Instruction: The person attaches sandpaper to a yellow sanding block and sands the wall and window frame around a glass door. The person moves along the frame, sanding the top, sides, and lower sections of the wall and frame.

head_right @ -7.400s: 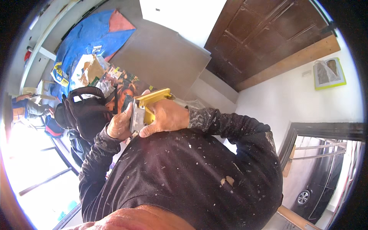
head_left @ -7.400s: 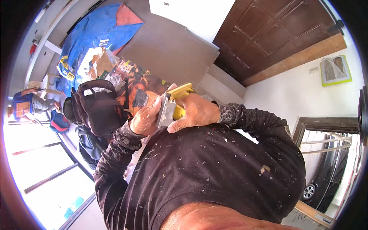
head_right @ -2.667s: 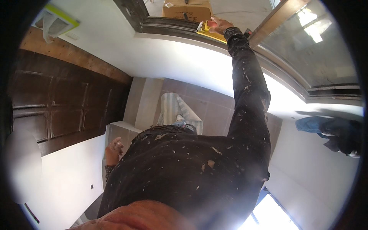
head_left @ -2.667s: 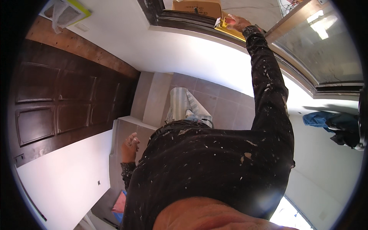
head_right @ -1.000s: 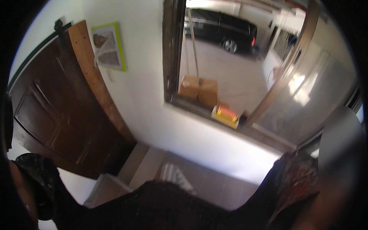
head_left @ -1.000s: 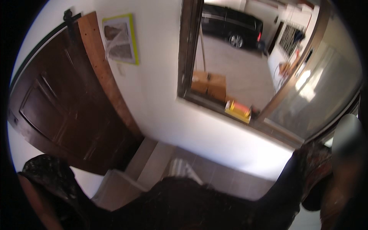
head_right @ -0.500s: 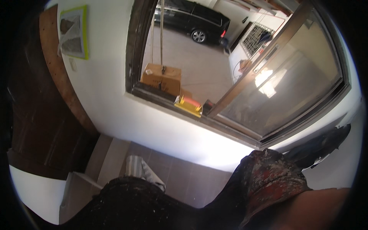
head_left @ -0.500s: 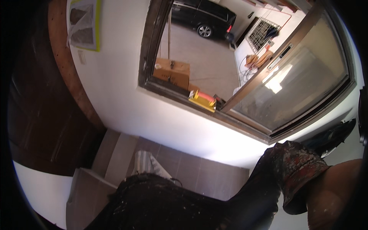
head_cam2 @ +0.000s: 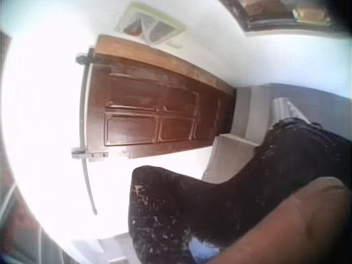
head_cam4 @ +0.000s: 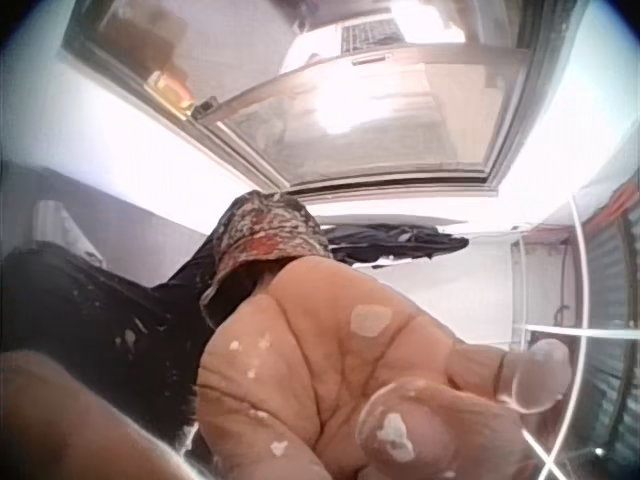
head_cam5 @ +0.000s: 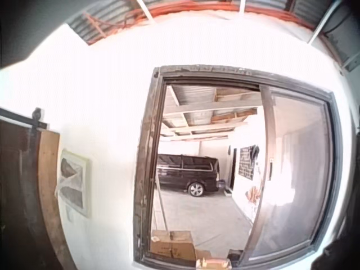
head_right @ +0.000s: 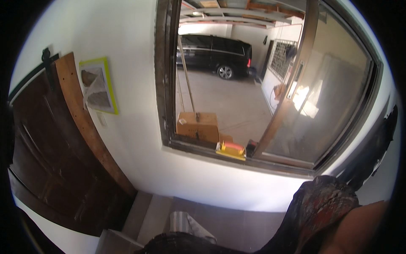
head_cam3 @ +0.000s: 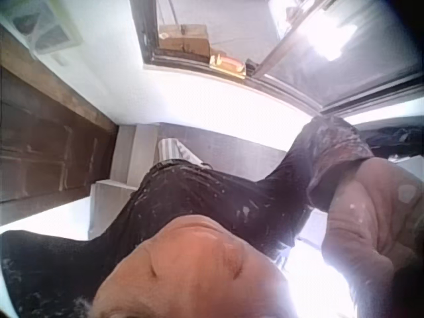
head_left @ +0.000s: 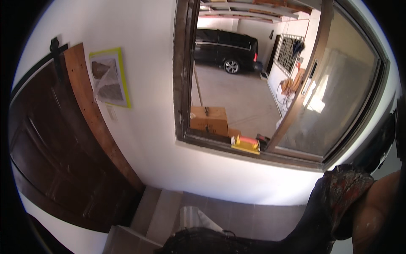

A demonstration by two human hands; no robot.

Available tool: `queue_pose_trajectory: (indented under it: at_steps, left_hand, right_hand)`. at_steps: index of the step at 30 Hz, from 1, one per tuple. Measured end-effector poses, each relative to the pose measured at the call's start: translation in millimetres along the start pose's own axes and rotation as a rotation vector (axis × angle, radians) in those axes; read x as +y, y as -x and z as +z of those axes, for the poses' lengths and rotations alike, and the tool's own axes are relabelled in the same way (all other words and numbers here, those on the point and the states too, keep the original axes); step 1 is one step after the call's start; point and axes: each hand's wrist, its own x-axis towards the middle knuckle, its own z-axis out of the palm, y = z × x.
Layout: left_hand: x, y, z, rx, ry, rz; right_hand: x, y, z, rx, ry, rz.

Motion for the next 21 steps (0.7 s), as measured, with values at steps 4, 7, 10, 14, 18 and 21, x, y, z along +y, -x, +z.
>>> queue_pose_trajectory:
  at_steps: [4,7,10,14,18,21]
  left_hand:
    - [3,9,1,0.012,0.006,-0.021]
    - [-4,20,4,0.016,0.039,-0.032]
    - [-1,22,-2,0.031,0.027,-0.036]
    - [-2,23,-1,0.014,0.063,-0.056]
    - [-1,35,-7,0.030,0.062,-0.069]
    - [2,43,-12,0.043,0.052,-0.076]
  right_hand:
    - [-4,-7,-4,-0.012,-0.009,0.039]
    - [-9,-20,-1,-0.048,-0.031,0.072]
    - [-14,-27,-3,-0.025,-0.034,0.058]
    - [-19,-29,7,-0.006,-0.060,0.099]
    - [-24,-36,11,0.017,-0.053,0.083]
    - [-35,-34,10,0.021,-0.035,0.074]
